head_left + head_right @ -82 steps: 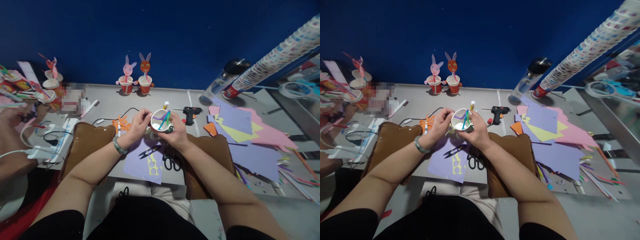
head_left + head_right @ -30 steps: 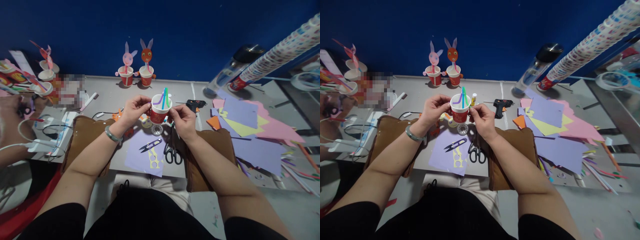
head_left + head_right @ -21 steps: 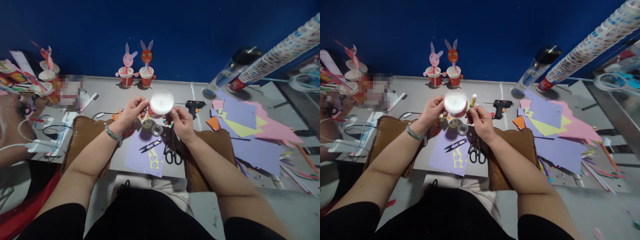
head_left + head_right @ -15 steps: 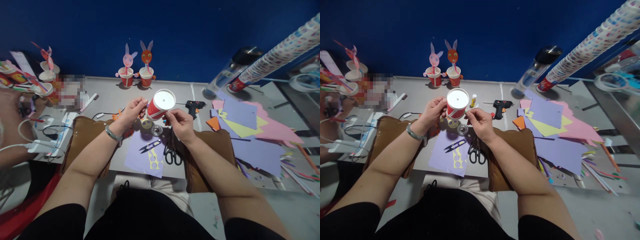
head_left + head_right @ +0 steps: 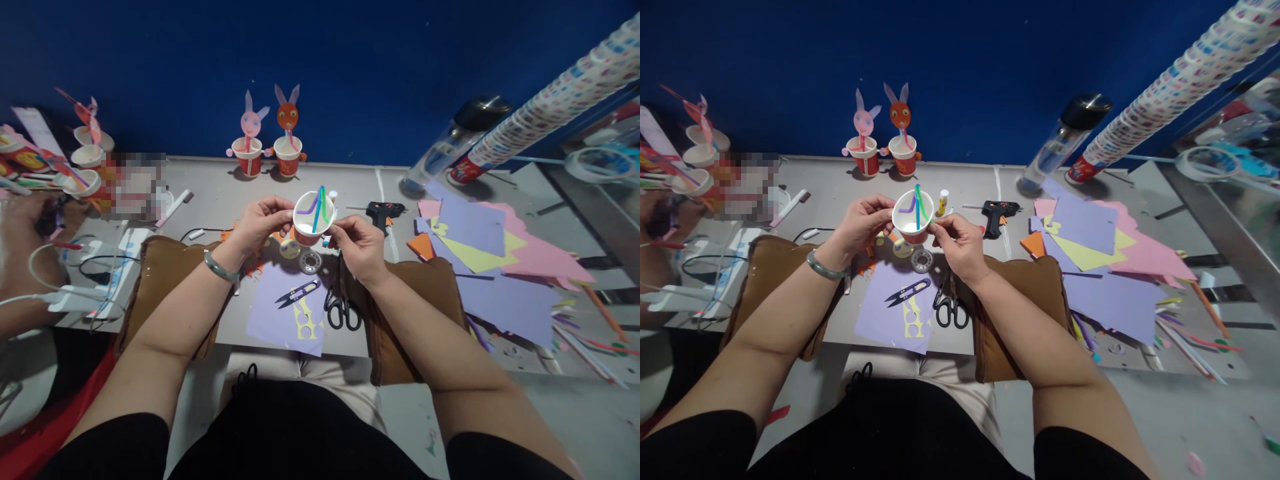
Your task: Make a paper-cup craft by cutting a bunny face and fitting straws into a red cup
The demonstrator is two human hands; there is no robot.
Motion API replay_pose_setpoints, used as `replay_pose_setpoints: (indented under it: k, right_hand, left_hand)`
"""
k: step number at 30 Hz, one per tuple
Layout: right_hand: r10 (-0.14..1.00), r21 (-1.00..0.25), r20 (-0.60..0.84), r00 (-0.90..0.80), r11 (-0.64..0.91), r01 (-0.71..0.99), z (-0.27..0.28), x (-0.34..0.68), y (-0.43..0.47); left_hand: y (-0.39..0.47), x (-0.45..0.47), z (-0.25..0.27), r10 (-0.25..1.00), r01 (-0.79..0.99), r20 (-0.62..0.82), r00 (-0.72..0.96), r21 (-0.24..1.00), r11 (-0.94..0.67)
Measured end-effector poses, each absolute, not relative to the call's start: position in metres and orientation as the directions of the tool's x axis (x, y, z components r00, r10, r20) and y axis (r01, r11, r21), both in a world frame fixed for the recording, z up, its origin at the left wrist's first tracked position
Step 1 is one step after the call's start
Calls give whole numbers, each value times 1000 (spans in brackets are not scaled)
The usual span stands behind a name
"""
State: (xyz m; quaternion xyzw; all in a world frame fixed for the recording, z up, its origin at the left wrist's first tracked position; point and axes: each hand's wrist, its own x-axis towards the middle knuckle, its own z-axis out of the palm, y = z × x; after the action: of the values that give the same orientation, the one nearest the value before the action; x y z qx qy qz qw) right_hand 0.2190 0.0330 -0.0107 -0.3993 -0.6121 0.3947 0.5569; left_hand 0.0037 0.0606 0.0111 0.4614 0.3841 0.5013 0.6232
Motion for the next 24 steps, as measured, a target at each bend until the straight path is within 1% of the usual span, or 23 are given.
replay_pose_setpoints:
  k: [3,8,12,15,17,19,22,24]
  right_hand:
    - [930,-930,364,-52,366,40,-11,219,34]
    - [945,-946,324,-47,323,-37,-10,218,36]
    - [963,-958,248,-107,228,-174,-8,219,39]
    - [970,-966,168,-174,126,-225,-9,221,42]
    - [975,-975,142,-170,108,-194,-10,223,44]
    - [978,-983,157,-138,141,-114,-11,223,44]
    - [969,-971,229,-97,235,53,-11,222,41]
    - [956,-945,281,-82,291,150,-10,221,37]
  left_hand:
    - [61,2,10,966,-259,-51,253,959,119]
    - [61,1,8,927,-262,-104,359,942,208]
    - [62,0,12,902,-292,-164,400,910,295]
    - [62,-2,12,879,-253,-205,432,907,336]
    - [62,-2,10,880,-199,-214,425,926,321]
    - [61,-2,7,900,-114,-207,385,956,269]
    - [59,2,4,941,60,-159,297,987,148]
    - [59,5,3,964,152,-93,251,987,56]
